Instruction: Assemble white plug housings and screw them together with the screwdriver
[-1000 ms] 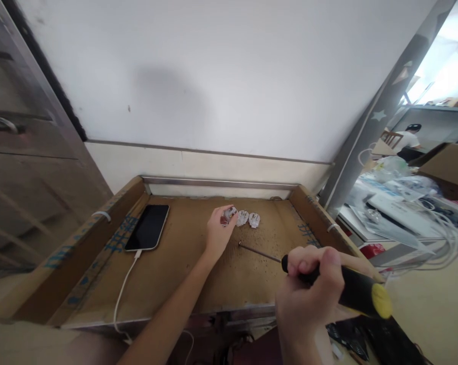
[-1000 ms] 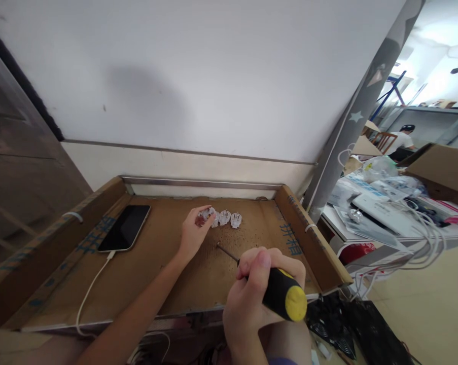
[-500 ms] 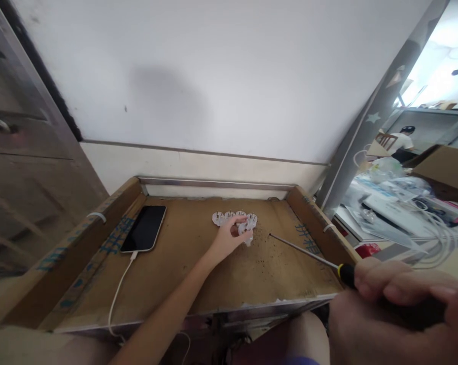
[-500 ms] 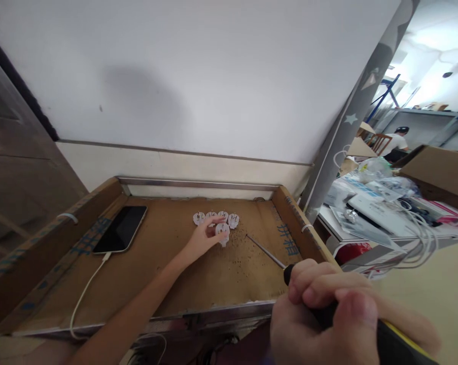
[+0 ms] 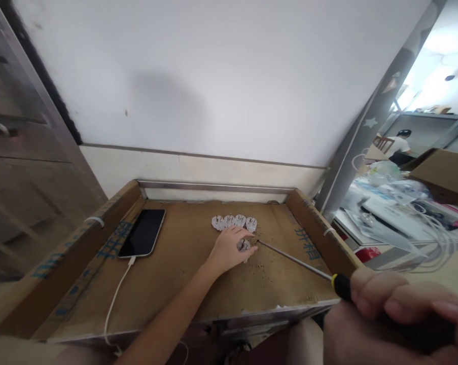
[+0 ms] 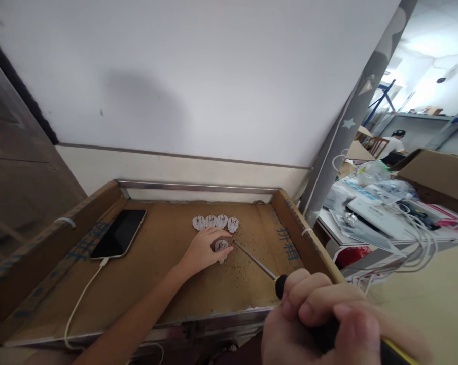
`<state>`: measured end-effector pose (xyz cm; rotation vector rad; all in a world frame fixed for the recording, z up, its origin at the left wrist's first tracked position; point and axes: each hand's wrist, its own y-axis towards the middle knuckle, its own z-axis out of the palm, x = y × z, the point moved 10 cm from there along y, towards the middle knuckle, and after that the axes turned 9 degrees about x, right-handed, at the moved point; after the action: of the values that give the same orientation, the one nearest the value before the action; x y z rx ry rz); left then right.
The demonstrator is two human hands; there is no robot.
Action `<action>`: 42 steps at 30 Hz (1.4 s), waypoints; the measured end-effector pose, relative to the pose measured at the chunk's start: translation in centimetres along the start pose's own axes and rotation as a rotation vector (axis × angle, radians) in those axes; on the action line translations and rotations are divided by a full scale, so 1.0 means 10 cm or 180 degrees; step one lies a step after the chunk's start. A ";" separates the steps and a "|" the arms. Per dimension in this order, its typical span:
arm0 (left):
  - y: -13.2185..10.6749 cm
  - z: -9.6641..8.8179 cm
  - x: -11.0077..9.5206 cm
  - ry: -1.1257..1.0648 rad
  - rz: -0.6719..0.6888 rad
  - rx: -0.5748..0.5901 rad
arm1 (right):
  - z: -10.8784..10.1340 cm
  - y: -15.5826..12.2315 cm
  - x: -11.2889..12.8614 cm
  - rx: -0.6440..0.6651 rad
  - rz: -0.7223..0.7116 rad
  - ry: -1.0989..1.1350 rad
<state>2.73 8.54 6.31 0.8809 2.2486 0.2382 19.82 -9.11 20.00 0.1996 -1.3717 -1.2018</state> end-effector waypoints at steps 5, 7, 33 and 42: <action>0.01 0.03 -0.06 0.0286 0.0119 0.0056 | 0.08 0.00 0.09 -0.0294 -0.0230 0.0354; 0.01 0.02 -0.06 0.0338 0.0118 0.0047 | 0.10 0.00 0.12 -0.0349 -0.0278 0.0405; 0.00 0.02 0.08 -0.0220 -0.0240 0.0082 | 0.58 0.34 -0.03 -0.0082 0.0538 0.0412; 0.00 0.01 0.14 -0.0397 -0.0316 -0.0066 | 0.68 0.31 -0.04 -0.0104 0.0674 0.0375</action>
<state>2.02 9.49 5.49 0.7502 2.1630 0.1563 16.05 -3.90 23.90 0.0975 -1.2368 -1.0192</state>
